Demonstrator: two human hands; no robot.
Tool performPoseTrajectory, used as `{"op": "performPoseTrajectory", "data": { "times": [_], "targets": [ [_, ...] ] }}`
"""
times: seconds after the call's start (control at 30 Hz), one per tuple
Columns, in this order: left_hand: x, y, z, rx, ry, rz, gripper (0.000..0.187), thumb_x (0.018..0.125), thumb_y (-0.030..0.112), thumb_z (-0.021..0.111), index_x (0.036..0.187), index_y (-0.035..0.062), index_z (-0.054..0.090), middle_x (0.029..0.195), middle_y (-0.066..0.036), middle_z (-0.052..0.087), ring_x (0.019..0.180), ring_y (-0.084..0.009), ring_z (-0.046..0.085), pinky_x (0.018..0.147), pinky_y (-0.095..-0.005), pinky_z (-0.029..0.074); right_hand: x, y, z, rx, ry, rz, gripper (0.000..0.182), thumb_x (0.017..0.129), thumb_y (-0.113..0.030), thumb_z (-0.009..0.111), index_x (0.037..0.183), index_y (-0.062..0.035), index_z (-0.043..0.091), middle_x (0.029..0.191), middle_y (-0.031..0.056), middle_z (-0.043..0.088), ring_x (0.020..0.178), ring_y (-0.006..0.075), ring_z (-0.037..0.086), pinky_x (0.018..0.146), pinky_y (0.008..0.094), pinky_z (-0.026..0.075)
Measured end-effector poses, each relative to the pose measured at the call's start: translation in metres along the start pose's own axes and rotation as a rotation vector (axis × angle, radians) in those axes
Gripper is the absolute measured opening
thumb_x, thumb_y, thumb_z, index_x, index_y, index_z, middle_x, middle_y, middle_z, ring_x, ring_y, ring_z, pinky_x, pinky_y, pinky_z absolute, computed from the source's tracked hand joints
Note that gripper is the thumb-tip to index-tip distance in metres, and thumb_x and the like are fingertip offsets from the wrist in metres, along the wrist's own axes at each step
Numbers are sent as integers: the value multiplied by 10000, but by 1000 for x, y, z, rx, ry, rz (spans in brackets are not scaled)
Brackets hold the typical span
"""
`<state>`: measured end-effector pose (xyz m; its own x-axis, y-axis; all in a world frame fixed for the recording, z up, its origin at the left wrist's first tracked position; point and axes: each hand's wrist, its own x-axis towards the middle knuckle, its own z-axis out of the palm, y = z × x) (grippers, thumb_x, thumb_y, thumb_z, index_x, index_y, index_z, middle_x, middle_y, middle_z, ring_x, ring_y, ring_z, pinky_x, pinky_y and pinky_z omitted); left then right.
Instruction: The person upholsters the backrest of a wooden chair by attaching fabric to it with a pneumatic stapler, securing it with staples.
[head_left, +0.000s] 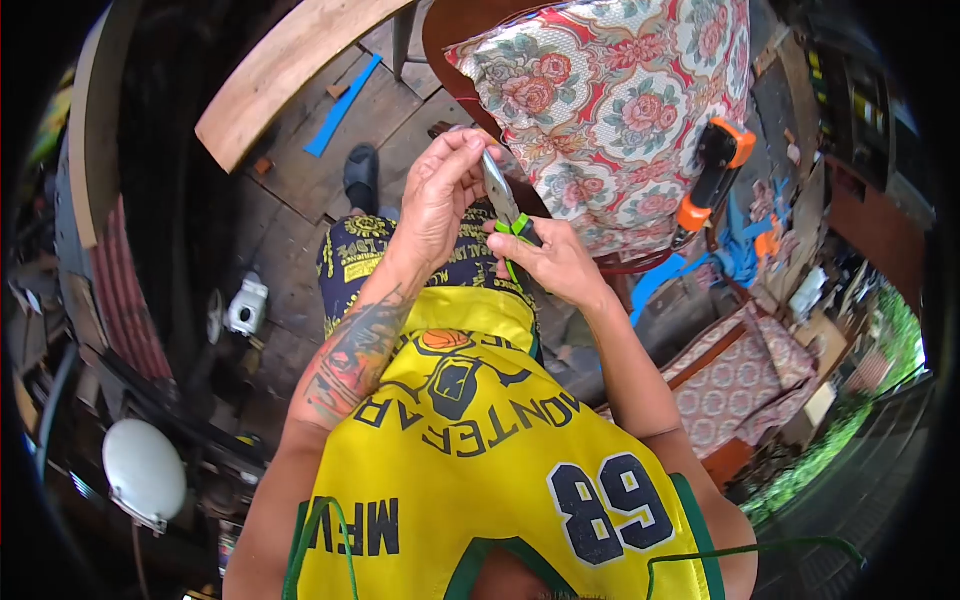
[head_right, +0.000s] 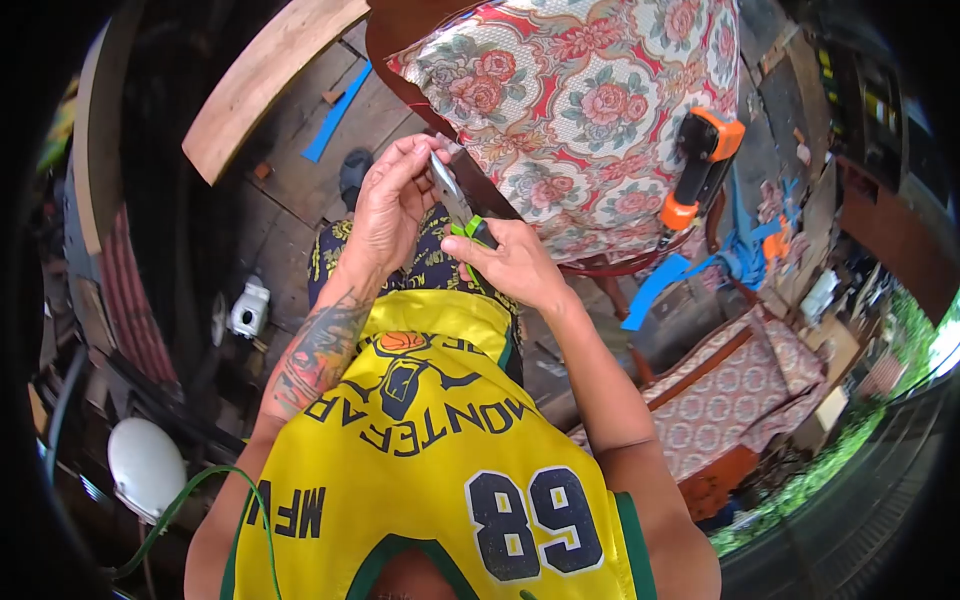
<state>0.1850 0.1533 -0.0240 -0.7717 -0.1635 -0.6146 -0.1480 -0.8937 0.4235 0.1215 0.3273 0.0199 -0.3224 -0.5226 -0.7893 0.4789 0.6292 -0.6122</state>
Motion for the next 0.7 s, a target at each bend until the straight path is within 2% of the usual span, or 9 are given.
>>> {"op": "performPoseTrajectory", "data": {
  "times": [0.13, 0.23, 0.27, 0.33, 0.37, 0.43, 0.57, 0.67, 0.7],
  "targets": [
    [-3, 18, -8, 83, 48, -43, 215, 1037, 262, 619, 1135, 71, 625, 1070, -50, 698, 941, -148, 666, 877, -328, 535, -1, 3, 28, -1, 48, -30, 362, 956, -311, 743, 1050, 35, 691, 868, 79, 737, 787, 122, 683, 729, 299, 536],
    [-6, 40, -21, 192, 88, -67, 231, 1031, 291, 633, 1087, 66, 638, 986, -45, 707, 883, -155, 677, 850, -334, 544, 1, 11, 55, 52, -43, -206, 378, 992, -294, 689, 1153, 44, 641, 941, 115, 743, 939, 197, 697, 853, 332, 524],
    [-6, 50, -28, 246, 97, -71, 247, 1029, 305, 637, 1072, 61, 642, 957, -44, 708, 865, -155, 679, 839, -335, 545, 5, 19, 64, -22, -42, -224, 392, 997, -304, 684, 1181, 39, 638, 949, 110, 742, 890, 174, 701, 836, 326, 536],
    [-3, 67, -38, 355, 182, -115, 240, 1005, 284, 686, 1047, 51, 650, 896, -29, 695, 847, -139, 671, 820, -319, 536, 7, 24, 93, 402, 37, -277, 404, 1011, -316, 668, 1227, 24, 640, 934, 87, 733, 812, 139, 688, 798, 315, 551],
    [3, 70, -44, 615, 214, 89, 253, 984, 269, 720, 1058, 41, 639, 909, -29, 686, 849, -128, 660, 821, -321, 531, 14, 25, 100, 431, 56, -299, 404, 1011, -316, 668, 1227, 24, 640, 934, 87, 733, 812, 139, 688, 798, 315, 551],
    [18, 75, -42, 982, 219, 478, 372, 925, 215, 800, 1150, 2, 595, 1041, -69, 651, 923, -126, 624, 853, -311, 513, 29, 27, 108, 574, 126, -345, 496, 1051, -268, 608, 1432, 34, 512, 983, 108, 732, 862, 138, 702, 816, 302, 569],
    [30, 87, -1, 1567, 62, 1342, 562, 971, 135, 722, 1425, 8, 417, 1320, -121, 528, 1221, -229, 517, 1047, -354, 403, 39, 38, 121, 706, 575, -563, 410, 1032, -229, 650, 1371, -6, 590, 867, 52, 696, 763, 101, 663, 711, 271, 553],
    [52, 90, 62, 1483, -169, 1524, 423, 985, 97, 693, 1377, 65, 536, 1346, -118, 525, 1280, -252, 511, 1064, -357, 404, 18, 40, 101, 712, 666, -603, 482, 1039, -295, 636, 1410, 2, 557, 853, 62, 698, 774, 111, 665, 695, 283, 557],
    [62, 89, 80, 1362, -255, 1468, 377, 984, 94, 693, 1340, 60, 575, 1353, -120, 522, 1289, -255, 509, 1073, -361, 411, 12, 44, 102, 712, 687, -568, 502, 1038, -314, 636, 1418, 3, 551, 861, 66, 700, 782, 113, 667, 695, 282, 559]
  ]
}}
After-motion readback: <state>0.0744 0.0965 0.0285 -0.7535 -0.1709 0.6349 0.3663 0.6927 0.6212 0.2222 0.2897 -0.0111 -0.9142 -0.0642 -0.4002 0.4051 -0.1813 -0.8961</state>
